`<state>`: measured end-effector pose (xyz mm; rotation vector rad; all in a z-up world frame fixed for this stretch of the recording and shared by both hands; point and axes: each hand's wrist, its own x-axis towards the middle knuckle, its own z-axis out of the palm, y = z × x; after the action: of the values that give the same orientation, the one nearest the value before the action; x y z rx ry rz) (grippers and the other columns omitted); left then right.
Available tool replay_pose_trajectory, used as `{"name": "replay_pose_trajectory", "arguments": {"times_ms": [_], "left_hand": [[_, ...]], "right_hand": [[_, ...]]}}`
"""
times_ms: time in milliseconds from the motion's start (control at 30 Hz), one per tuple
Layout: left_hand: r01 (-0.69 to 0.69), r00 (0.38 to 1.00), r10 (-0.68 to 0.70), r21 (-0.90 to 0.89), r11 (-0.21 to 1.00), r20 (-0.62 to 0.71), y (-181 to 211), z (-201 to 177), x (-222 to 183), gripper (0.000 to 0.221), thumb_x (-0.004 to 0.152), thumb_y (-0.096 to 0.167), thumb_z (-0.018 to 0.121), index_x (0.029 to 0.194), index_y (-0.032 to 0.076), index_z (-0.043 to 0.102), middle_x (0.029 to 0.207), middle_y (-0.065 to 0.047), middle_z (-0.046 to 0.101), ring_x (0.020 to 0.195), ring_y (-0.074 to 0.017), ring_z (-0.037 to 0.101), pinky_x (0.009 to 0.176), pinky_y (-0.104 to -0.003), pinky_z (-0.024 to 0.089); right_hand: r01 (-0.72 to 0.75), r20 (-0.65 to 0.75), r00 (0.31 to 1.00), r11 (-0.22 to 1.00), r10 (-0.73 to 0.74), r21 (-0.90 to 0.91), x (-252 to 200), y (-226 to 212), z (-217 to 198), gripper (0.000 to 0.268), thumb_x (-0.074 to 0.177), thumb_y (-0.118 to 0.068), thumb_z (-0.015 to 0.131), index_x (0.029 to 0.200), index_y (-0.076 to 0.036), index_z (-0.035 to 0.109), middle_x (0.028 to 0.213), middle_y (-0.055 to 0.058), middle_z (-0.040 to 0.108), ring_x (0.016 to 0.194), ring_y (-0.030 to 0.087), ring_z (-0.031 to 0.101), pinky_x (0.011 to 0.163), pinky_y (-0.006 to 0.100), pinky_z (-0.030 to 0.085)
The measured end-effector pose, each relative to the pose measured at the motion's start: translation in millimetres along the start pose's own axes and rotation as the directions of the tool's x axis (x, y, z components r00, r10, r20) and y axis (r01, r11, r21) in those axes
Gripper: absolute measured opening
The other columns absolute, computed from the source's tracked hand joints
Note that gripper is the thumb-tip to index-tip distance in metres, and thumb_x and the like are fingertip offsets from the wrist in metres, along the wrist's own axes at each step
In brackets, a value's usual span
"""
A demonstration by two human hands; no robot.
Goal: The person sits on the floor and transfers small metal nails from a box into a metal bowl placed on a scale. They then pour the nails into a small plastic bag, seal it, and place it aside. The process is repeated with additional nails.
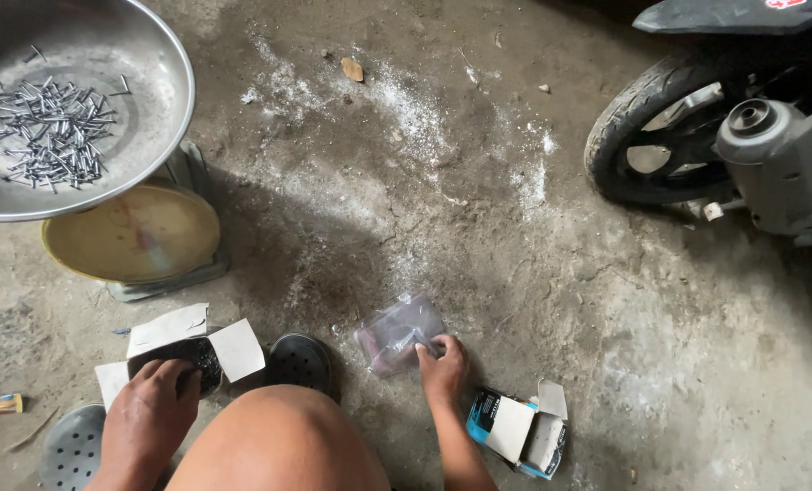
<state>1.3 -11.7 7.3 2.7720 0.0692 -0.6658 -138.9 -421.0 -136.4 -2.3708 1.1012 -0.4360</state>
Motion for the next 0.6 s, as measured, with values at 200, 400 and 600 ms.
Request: {"name": "replay_pose_trajectory", "arguments": {"times_ms": [200, 400, 600], "left_hand": [[-0.004, 1.0, 0.004, -0.005, 1.0, -0.009, 1, -1, -1, 0.032, 0.094, 0.038, 0.058, 0.119, 0.025, 0.075, 0.123, -0.003, 0.072, 0.107, -0.0351, 0.071, 0.089, -0.049, 0.058], [0.003, 1.0, -0.003, -0.018, 1.0, -0.008, 2, -2, -3, 0.033, 0.095, 0.038, 0.058, 0.12, 0.025, 0.075, 0.123, -0.002, 0.072, 0.107, -0.0346, 0.071, 0.088, -0.049, 0.058], [-0.009, 1.0, 0.009, -0.014, 1.0, -0.02, 0, 0, -2, 0.032, 0.095, 0.038, 0.058, 0.117, 0.025, 0.076, 0.121, -0.003, 0.073, 0.105, -0.0354, 0.071, 0.088, -0.05, 0.058]], "right_hand": [[-0.322, 0.123, 0.944, 0.939, 0.307, 0.125, 5, -14, -15, 0.041, 0.073, -0.031, 0.083, 0.109, -0.019, 0.071, 0.087, 0.004, 0.078, 0.074, 0.02, 0.074, 0.064, 0.034, 0.057], [-0.301, 0.183, 0.942, 0.95, 0.282, 0.088, 4, 14, -3, 0.028, 0.087, -0.032, 0.07, 0.108, -0.013, 0.07, 0.101, 0.01, 0.08, 0.09, 0.026, 0.077, 0.079, 0.039, 0.058], [-0.228, 0.213, 0.952, 0.974, 0.221, 0.004, 3, -3, -21, 0.035, 0.1, -0.036, 0.054, 0.112, -0.012, 0.076, 0.109, 0.013, 0.077, 0.099, 0.032, 0.072, 0.086, 0.041, 0.056]]}}
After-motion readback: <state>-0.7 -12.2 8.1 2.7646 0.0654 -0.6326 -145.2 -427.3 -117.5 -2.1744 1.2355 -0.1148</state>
